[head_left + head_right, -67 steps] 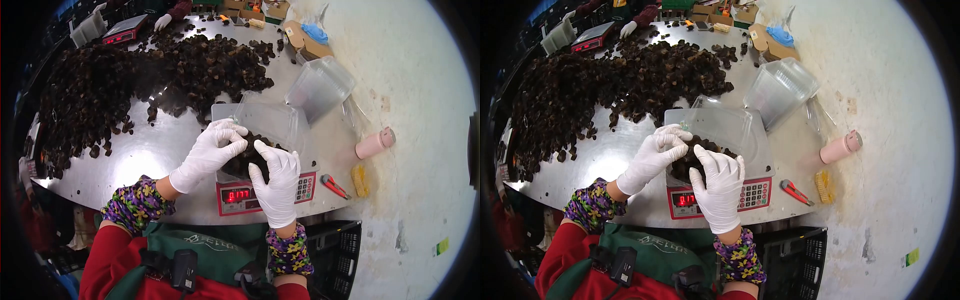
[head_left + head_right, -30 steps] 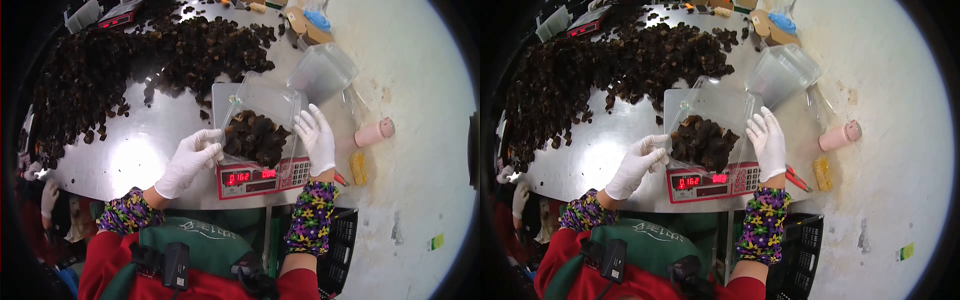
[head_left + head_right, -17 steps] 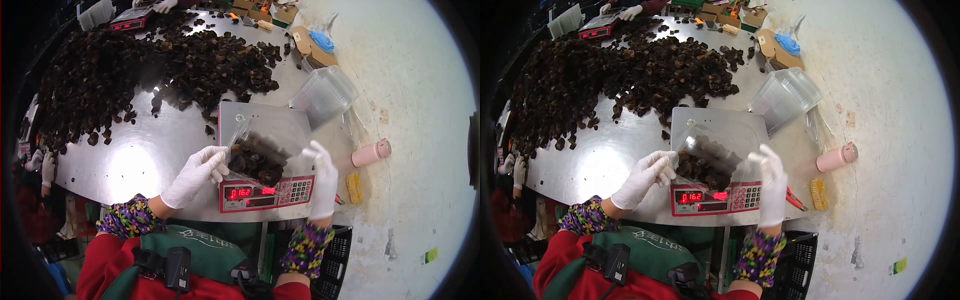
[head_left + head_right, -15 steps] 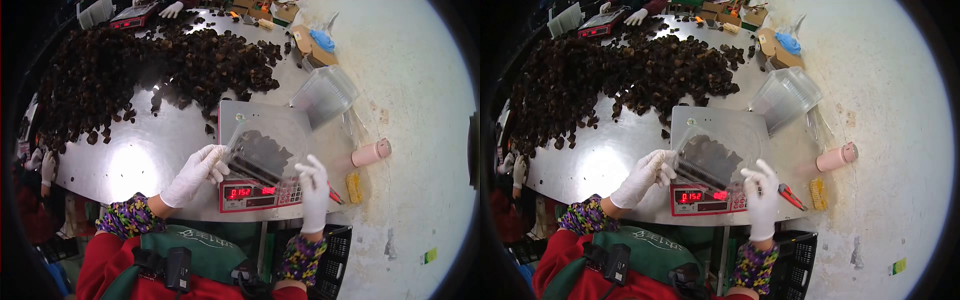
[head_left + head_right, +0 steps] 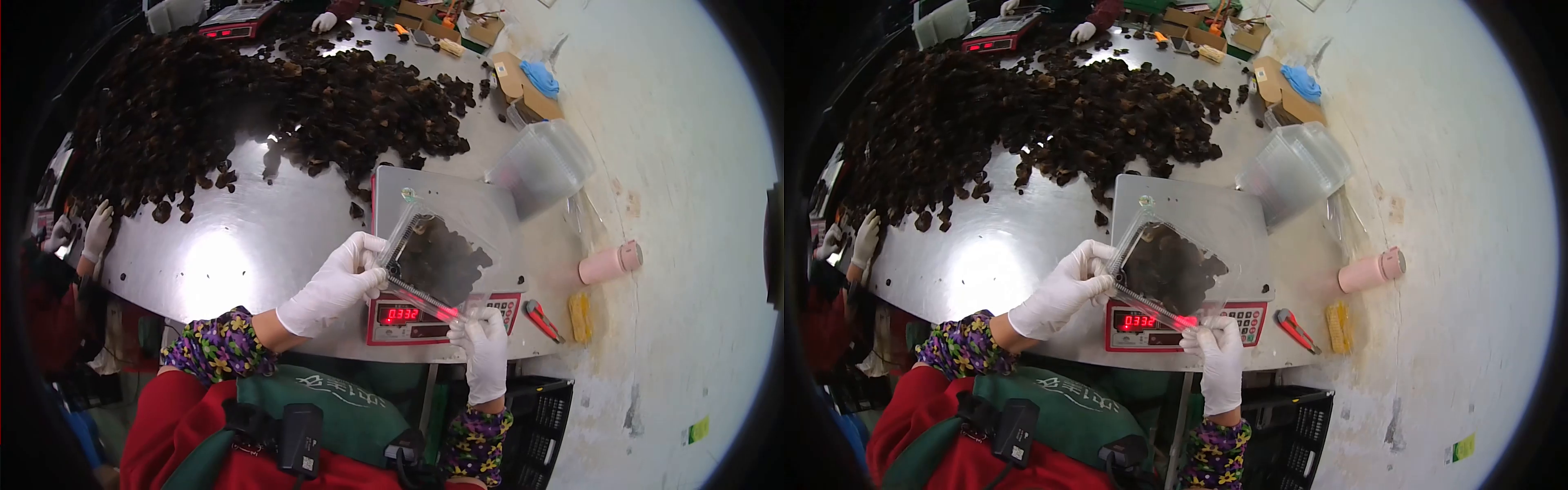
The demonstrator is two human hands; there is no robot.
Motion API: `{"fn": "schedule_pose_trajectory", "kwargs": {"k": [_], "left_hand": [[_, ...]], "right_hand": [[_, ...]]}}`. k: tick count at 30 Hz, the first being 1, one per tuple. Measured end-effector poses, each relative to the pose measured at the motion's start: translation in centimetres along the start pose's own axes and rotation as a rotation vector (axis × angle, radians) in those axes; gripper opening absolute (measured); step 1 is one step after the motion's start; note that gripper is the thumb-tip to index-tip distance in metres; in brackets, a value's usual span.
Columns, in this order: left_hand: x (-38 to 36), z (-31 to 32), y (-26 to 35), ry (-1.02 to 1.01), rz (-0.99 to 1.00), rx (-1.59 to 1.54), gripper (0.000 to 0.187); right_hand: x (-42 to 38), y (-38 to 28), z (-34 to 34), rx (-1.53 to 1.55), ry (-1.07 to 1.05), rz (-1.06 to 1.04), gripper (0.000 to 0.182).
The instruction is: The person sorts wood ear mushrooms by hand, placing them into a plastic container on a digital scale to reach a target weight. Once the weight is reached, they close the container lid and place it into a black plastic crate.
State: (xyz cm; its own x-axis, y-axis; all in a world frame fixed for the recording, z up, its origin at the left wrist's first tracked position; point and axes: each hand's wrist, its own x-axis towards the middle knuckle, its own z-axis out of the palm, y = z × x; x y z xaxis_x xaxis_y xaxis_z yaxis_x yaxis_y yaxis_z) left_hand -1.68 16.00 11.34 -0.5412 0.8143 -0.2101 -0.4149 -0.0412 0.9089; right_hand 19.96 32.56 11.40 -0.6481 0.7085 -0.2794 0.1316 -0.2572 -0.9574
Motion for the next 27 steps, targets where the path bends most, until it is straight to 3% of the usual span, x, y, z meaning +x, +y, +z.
{"fn": "schedule_pose_trajectory", "kwargs": {"k": [6, 12, 14, 18, 20, 24, 27], "left_hand": [[0.4, -0.3, -0.2, 0.009, 0.033, -0.045, 0.029], [1.1, -1.5, -0.3, -0.029, -0.098, -0.038, 0.027], [0.5, -1.7, 0.7, -0.010, -0.115, 0.075, 0.040], [0.5, -4.9, 0.5, 0.207, -0.084, 0.020, 0.034], [1.3, -7.3, 0.4, 0.278, -0.026, 0.048, 0.029], [3.2, -8.7, 2.6, 0.273, -0.009, 0.148, 0.030], [5.5, -7.5, 4.5, 0.204, 0.039, 0.352, 0.033]], "right_hand": [[1.1, 0.3, -0.6, -0.003, -0.028, -0.060, 0.014], [1.8, -1.5, 0.2, -0.079, -0.006, -0.001, 0.013], [1.9, -1.6, -0.5, -0.041, -0.018, 0.050, 0.024], [0.5, -1.1, -2.4, -0.076, 0.266, -0.134, 0.033], [-0.7, -0.8, -3.7, -0.045, 0.323, -0.146, 0.029], [-2.4, -0.1, -4.2, -0.078, 0.424, -0.141, 0.026], [-3.1, 0.5, -3.6, -0.085, 0.362, -0.146, 0.030]]}}
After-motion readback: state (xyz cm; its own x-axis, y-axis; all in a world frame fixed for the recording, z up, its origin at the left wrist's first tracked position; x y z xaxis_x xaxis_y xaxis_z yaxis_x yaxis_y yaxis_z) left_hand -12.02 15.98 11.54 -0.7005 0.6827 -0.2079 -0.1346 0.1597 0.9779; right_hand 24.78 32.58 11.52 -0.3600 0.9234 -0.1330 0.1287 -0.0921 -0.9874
